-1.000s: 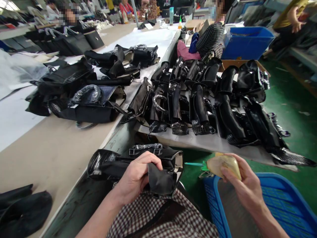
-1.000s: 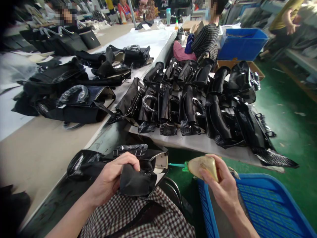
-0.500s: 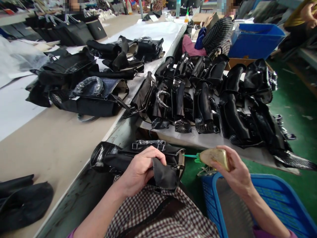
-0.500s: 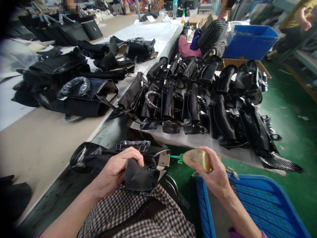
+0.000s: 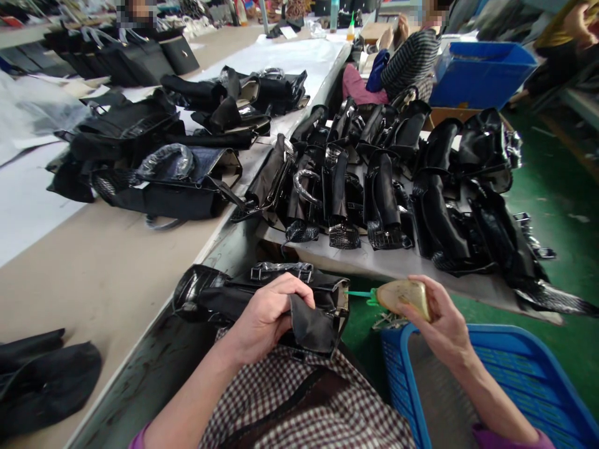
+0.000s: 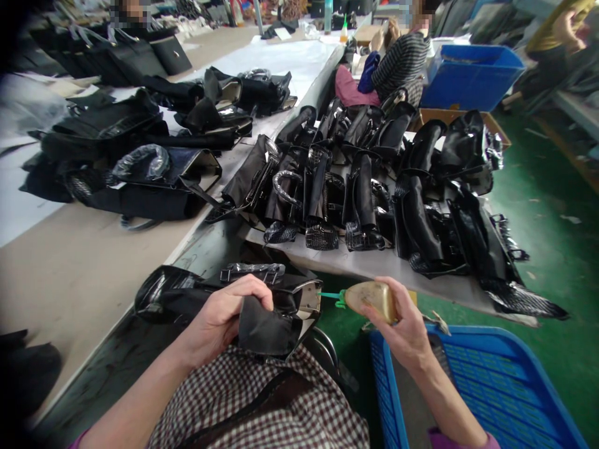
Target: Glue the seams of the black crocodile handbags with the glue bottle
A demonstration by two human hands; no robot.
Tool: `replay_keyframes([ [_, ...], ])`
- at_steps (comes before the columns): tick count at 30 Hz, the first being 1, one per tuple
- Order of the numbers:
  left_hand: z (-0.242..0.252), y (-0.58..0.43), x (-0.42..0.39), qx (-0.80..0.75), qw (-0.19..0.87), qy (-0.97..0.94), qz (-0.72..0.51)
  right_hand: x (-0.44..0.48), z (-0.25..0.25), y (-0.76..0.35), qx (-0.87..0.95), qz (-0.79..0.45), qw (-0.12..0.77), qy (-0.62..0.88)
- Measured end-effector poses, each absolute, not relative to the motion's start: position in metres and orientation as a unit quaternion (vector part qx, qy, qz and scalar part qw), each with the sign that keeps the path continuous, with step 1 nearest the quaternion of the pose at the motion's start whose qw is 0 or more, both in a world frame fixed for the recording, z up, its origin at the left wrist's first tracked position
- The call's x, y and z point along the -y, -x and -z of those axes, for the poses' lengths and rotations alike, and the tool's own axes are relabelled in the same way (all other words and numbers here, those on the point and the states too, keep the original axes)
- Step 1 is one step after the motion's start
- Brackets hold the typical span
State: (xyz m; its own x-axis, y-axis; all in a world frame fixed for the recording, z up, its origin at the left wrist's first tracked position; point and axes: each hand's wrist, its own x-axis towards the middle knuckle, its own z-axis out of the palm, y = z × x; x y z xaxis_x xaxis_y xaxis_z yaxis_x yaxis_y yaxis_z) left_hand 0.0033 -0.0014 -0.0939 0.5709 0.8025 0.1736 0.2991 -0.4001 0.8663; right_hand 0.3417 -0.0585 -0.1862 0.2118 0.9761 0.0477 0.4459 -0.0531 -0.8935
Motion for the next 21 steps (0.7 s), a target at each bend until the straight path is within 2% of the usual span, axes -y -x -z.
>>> replay_keyframes([
  [4,0.096,-0.002,0.005,-0.349,0.428,-0.778,-0.299,0.064,0.179,-0.343,0.514,-0.356,0.411,0.663],
  [9,0.098,-0.001,0.018,-0.356,0.427,-0.774,-0.303,0.078,0.179,-0.343,0.425,-0.416,0.455,0.662],
  [21,0.103,0.001,0.047,-0.368,0.408,-0.778,-0.306,0.089,0.174,-0.329,0.407,-0.396,0.424,0.706],
])
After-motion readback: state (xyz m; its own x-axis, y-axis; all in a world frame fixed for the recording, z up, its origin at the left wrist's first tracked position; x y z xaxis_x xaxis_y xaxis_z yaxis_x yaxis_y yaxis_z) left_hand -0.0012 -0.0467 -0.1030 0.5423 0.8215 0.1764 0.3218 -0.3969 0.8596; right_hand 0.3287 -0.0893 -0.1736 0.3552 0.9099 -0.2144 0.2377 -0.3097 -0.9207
